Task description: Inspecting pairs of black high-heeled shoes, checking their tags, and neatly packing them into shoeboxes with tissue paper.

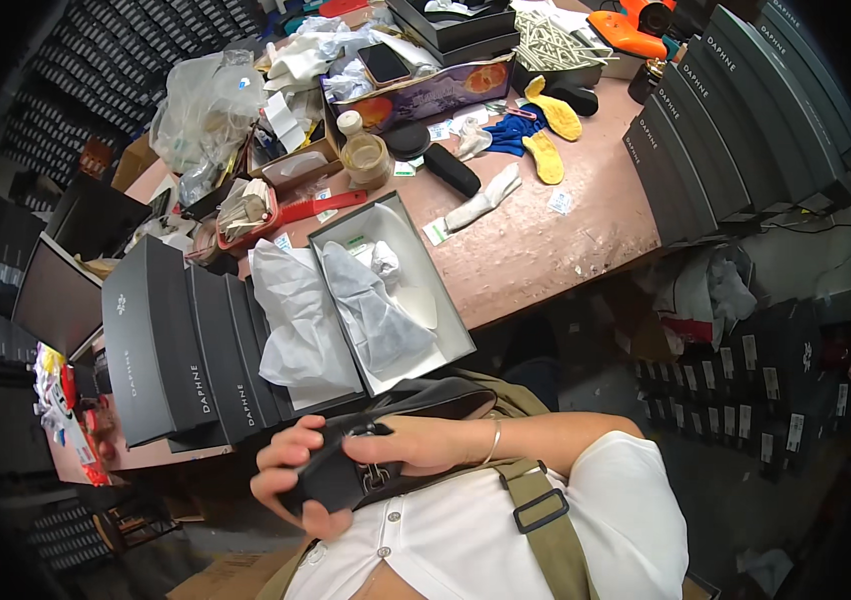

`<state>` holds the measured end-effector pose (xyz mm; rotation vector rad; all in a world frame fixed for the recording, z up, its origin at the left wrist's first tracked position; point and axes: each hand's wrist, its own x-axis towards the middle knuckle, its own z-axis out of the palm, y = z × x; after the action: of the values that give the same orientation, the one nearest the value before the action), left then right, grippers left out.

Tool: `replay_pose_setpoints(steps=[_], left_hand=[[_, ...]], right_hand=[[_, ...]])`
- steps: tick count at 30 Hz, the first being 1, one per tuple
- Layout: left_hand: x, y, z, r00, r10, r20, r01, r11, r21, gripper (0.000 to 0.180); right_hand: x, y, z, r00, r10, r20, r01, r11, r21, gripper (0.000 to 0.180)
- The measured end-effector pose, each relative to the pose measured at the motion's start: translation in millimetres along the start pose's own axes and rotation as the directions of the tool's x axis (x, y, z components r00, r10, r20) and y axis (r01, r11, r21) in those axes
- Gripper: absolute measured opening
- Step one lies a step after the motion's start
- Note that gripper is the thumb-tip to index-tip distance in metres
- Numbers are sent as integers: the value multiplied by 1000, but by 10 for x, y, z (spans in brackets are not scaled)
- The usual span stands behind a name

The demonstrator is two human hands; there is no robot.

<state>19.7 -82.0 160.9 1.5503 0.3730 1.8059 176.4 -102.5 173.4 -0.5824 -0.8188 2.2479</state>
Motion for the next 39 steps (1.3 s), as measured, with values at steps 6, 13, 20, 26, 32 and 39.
replay_pose_setpoints(steps=[6,13,20,26,32,39], left_hand=[[46,32,55,991,135,-13,-135,983,-120,41],[98,60,-127,935,228,271,-213,973,-84,33],[572,-323,-822,718,-695,-33,672,705,-226,36],[227,-1086,-853,318,-846,427,892,114,-438,29],[-28,-1040,-895,349,-852,390,777,31,-629,56],[-315,-1119,-992,300,-900,317,677,-33,-735,53]], right_hand=[[156,315,-164,893,-101,438,-22,964,265,75],[339,224,-247,890,54,452,-93,994,65,47],[-270,-149,-369,962,-273,9,157,525,-836,30],[356,39,-1736,957,-285,-62,-278,-828,-486,33],[385,-158,-1562,929,-327,-174,-347,-604,-717,16],[-220,19,-277,855,-420,303,311,-51,-949,21]])
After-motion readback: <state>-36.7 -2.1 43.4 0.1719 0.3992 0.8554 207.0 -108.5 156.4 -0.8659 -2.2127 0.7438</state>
